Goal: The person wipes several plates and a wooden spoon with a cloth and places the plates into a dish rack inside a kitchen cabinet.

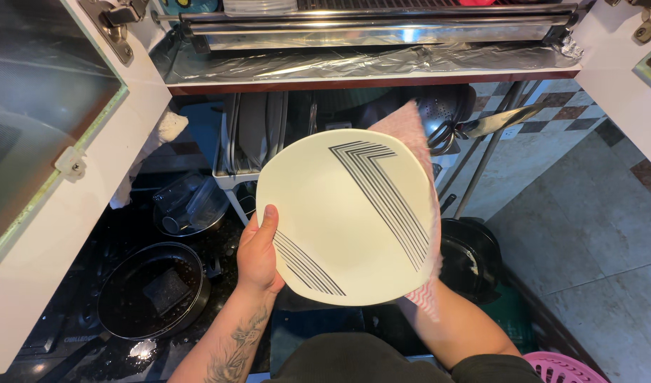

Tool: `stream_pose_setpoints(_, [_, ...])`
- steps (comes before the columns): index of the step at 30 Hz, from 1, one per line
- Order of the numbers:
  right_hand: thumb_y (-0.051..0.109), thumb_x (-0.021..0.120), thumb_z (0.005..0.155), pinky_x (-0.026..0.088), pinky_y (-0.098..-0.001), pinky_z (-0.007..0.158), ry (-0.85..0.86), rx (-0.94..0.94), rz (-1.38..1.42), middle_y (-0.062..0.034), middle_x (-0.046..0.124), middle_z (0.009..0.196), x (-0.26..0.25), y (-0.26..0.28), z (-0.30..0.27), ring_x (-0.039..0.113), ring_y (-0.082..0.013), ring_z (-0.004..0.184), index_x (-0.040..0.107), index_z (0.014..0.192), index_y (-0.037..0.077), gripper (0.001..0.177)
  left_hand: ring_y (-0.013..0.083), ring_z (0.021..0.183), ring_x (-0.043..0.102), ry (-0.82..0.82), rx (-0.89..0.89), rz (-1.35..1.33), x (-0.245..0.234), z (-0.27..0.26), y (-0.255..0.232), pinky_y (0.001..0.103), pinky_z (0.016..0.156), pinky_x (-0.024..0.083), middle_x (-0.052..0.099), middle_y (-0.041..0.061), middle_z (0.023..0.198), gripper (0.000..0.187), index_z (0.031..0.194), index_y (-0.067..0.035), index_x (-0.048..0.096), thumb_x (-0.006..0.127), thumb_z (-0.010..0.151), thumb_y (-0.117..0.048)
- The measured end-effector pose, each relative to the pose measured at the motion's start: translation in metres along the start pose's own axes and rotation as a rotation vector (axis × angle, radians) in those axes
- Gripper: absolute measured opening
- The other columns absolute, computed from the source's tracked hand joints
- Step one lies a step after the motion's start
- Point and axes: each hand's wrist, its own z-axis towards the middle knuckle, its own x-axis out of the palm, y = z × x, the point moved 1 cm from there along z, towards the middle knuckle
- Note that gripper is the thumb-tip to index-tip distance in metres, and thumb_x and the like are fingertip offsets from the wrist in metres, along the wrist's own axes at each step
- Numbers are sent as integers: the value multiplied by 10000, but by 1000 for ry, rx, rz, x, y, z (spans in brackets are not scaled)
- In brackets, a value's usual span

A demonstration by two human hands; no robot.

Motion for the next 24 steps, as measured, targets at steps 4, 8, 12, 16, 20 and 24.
stream_pose_setpoints(4, [191,468,1024,382,-465,1057,10,63,-3,-236,544,1365,-13,-17,-4,533,-305,1216,445,1424,-49,467,362,761,758,9,39,1,3,-3,-1,501,636,647,732,283,877,233,1069,29,630,601,1030,-199])
stream_pose_setpoints(8, [209,484,1018,408,-450,1012,13,116,-9,-223,576,1314,-42,-49,0,556,-291,1164,485,1389,-48,451,344,743,761,10,66,1,5,-2,1,491,625,647,729,272,855,240,1061,28,629,596,1036,-208])
stream_pose_setpoints(12, [226,501,1013,434,-435,966,13,177,-10,-209,608,1263,-51,-53,-12,579,-276,1111,525,1354,-48,438,316,734,762,16,88,9,6,0,3,471,632,644,722,247,829,247,1057,33,626,594,1042,-212])
stream_pose_setpoints(16, [244,518,1008,460,-420,921,18,238,-10,-196,640,1212,-51,-42,-30,603,-262,1058,565,1319,-47,429,295,735,761,11,134,22,11,1,-4,446,635,647,722,232,822,246,1048,24,614,576,1053,-219])
stream_pose_setpoints(20, [261,535,1003,486,-405,875,23,291,-11,-182,672,1161,-57,-43,-42,626,-247,1004,605,1284,-47,423,274,730,764,7,169,78,0,8,-3,419,640,649,731,223,822,251,1040,8,614,575,1058,-239])
stream_pose_setpoints(24, [278,552,998,512,-390,829,22,344,-12,-169,704,1110,-64,-46,-51,649,-233,951,645,1249,-47,421,208,672,743,28,196,131,3,2,-5,383,619,645,712,184,754,239,1000,2,620,584,1057,-227])
